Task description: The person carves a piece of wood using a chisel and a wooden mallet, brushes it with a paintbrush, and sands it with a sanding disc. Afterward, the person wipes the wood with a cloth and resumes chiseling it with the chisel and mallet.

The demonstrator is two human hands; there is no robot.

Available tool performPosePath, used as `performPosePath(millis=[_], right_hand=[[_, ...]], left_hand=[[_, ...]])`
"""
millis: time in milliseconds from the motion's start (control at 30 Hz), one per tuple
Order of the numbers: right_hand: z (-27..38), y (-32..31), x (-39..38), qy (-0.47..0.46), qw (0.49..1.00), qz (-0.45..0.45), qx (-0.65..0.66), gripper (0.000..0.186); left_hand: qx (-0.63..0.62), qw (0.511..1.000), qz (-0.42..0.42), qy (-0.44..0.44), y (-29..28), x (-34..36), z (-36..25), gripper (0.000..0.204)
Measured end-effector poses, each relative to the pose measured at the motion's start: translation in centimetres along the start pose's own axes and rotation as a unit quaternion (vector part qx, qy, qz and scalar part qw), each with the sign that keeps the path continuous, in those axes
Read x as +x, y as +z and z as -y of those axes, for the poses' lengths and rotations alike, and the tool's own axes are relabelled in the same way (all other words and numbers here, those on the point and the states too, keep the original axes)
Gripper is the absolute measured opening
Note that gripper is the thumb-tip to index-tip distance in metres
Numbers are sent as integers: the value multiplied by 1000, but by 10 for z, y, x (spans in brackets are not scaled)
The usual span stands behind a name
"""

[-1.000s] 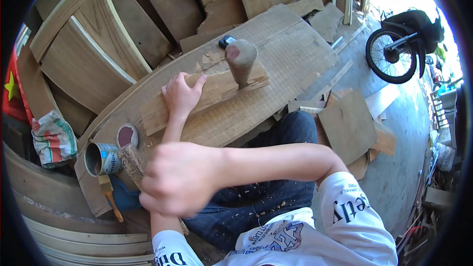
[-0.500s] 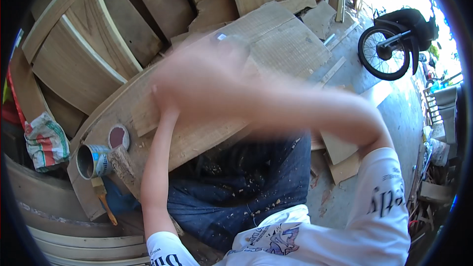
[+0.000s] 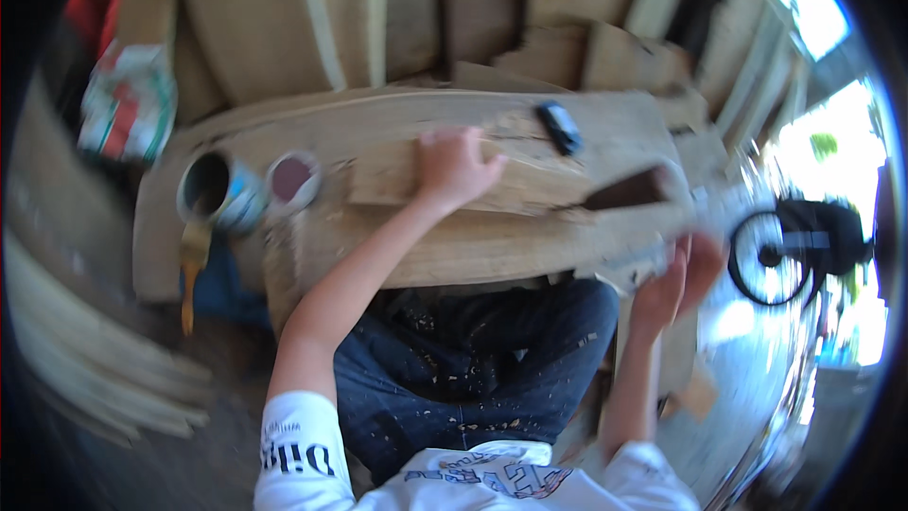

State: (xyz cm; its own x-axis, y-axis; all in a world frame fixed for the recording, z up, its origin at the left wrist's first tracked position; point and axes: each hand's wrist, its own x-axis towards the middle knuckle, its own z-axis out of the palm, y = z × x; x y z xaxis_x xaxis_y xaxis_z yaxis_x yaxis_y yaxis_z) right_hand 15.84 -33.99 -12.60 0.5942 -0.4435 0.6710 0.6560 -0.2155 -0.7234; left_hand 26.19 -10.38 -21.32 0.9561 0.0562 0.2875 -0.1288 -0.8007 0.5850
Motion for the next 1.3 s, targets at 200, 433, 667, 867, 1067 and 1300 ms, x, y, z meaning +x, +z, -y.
performPosePath(millis=[200,433,667,867,1067,1300], right_hand=[[80,92,-119,38,862,505,6,52],[53,254,-207,89,892,426,-124,90],[6,230,-187,396,757,519,28,66],[29,174,-114,352,817,430,154,55],[45,134,-44,375,824,344,249,49],[50,93,-22,362,855,329,171,48]], left_hand=[[-20,997,-77,19,15,-3,9,40],[-51,996,-75,9,7,-10,13,31],[-7,944,-301,134,-18,-44,-24,34],[-49,982,-174,55,-29,-270,-33,39],[164,953,-243,-79,-122,-320,-53,80],[-358,907,19,-221,-43,-327,-35,42]])
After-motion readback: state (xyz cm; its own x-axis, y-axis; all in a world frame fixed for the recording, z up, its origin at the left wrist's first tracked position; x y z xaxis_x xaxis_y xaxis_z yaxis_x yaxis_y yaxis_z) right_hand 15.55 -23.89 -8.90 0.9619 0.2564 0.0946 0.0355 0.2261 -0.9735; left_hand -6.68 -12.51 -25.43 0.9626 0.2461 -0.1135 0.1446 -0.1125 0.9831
